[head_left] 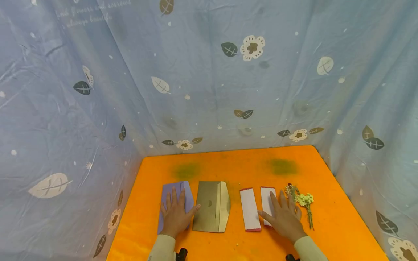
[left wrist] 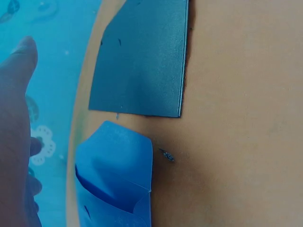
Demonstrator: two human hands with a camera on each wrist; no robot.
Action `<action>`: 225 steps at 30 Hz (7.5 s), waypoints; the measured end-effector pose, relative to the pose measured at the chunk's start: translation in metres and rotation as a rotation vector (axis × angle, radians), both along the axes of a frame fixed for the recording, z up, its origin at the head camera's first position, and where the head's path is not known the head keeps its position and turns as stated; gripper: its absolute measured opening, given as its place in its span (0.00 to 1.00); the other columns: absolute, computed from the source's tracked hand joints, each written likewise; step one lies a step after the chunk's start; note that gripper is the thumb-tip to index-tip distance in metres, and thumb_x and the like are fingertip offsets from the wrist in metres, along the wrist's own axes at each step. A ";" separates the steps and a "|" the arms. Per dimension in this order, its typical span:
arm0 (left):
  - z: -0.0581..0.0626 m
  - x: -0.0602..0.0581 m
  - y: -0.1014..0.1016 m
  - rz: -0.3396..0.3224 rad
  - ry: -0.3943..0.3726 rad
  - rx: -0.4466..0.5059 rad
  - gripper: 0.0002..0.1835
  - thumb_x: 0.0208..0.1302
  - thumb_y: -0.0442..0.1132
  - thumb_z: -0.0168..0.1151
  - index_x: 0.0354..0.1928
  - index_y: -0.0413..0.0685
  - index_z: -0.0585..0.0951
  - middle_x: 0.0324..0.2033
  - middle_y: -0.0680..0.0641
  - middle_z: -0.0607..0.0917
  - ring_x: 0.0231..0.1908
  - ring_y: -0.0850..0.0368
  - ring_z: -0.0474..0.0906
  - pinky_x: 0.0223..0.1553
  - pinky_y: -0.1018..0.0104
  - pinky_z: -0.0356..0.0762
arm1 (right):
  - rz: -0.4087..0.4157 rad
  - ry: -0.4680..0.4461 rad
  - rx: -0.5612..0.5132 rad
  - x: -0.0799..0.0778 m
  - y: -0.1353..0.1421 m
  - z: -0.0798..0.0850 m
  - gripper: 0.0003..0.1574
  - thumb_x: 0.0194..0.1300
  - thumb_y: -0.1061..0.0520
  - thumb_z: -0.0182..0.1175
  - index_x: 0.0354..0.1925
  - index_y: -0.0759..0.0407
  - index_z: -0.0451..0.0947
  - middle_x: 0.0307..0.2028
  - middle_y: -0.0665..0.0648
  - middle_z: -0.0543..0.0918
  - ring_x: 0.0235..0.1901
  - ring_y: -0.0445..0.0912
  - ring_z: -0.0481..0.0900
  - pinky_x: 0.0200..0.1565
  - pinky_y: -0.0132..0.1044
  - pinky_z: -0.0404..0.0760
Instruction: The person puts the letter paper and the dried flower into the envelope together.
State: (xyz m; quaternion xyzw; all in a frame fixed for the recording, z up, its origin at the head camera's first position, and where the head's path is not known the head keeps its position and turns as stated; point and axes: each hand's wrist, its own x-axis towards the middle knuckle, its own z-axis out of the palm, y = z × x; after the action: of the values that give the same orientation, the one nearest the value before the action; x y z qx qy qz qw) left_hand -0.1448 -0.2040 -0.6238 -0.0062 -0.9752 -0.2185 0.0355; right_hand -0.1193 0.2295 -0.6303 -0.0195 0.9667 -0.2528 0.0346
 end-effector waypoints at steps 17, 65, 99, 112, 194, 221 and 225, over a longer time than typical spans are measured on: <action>0.001 0.000 0.001 0.000 0.011 0.011 0.57 0.67 0.79 0.59 0.86 0.48 0.63 0.85 0.32 0.48 0.81 0.25 0.43 0.70 0.18 0.37 | -0.019 0.001 -0.024 0.009 0.009 -0.002 0.67 0.71 0.19 0.59 0.88 0.56 0.53 0.83 0.78 0.43 0.79 0.81 0.34 0.59 0.89 0.38; -0.074 0.021 -0.051 0.249 0.208 0.166 0.42 0.62 0.56 0.80 0.73 0.42 0.77 0.78 0.36 0.69 0.74 0.33 0.65 0.63 0.31 0.57 | -0.544 0.090 -0.524 0.013 0.089 0.000 0.50 0.85 0.36 0.51 0.80 0.75 0.59 0.76 0.81 0.57 0.69 0.77 0.63 0.61 0.73 0.70; -0.074 0.027 -0.050 0.272 0.229 0.175 0.38 0.62 0.55 0.79 0.69 0.43 0.80 0.76 0.38 0.72 0.72 0.33 0.66 0.62 0.31 0.58 | -0.654 -0.192 -1.004 0.000 0.108 0.010 0.56 0.86 0.45 0.55 0.87 0.67 0.35 0.75 0.67 0.62 0.42 0.39 0.84 0.47 0.38 0.87; -0.077 0.023 -0.054 0.258 0.240 0.181 0.38 0.63 0.57 0.79 0.69 0.45 0.80 0.76 0.39 0.72 0.72 0.34 0.66 0.62 0.32 0.58 | -0.639 -0.205 -0.945 -0.010 0.112 0.005 0.53 0.85 0.48 0.58 0.86 0.72 0.40 0.49 0.55 0.82 0.38 0.41 0.85 0.44 0.38 0.88; -0.072 0.024 -0.050 0.255 0.278 0.198 0.37 0.63 0.55 0.78 0.69 0.43 0.82 0.76 0.39 0.73 0.71 0.35 0.68 0.62 0.33 0.59 | -0.478 -0.293 -1.263 -0.018 0.055 0.019 0.51 0.86 0.59 0.54 0.87 0.68 0.33 0.47 0.50 0.82 0.42 0.41 0.88 0.54 0.38 0.85; -0.076 0.024 -0.053 0.234 0.297 0.203 0.37 0.63 0.55 0.78 0.69 0.44 0.81 0.76 0.40 0.73 0.72 0.35 0.67 0.62 0.33 0.59 | -0.382 -0.293 -1.261 -0.017 0.026 0.014 0.31 0.87 0.58 0.53 0.76 0.70 0.56 0.48 0.55 0.80 0.44 0.44 0.87 0.54 0.39 0.85; -0.076 0.024 -0.052 0.236 0.290 0.200 0.37 0.63 0.55 0.78 0.69 0.44 0.81 0.76 0.40 0.73 0.72 0.35 0.67 0.62 0.33 0.59 | -0.370 -0.287 -1.264 -0.017 0.021 0.015 0.30 0.87 0.60 0.52 0.76 0.72 0.57 0.47 0.57 0.80 0.43 0.46 0.87 0.52 0.39 0.86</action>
State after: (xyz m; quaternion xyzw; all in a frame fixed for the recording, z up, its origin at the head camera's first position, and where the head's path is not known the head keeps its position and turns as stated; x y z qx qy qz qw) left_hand -0.1205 -0.2563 -0.7003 0.0803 -0.9272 -0.3054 0.2014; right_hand -0.1367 0.2502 -0.6157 0.1635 0.6060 -0.7719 0.1007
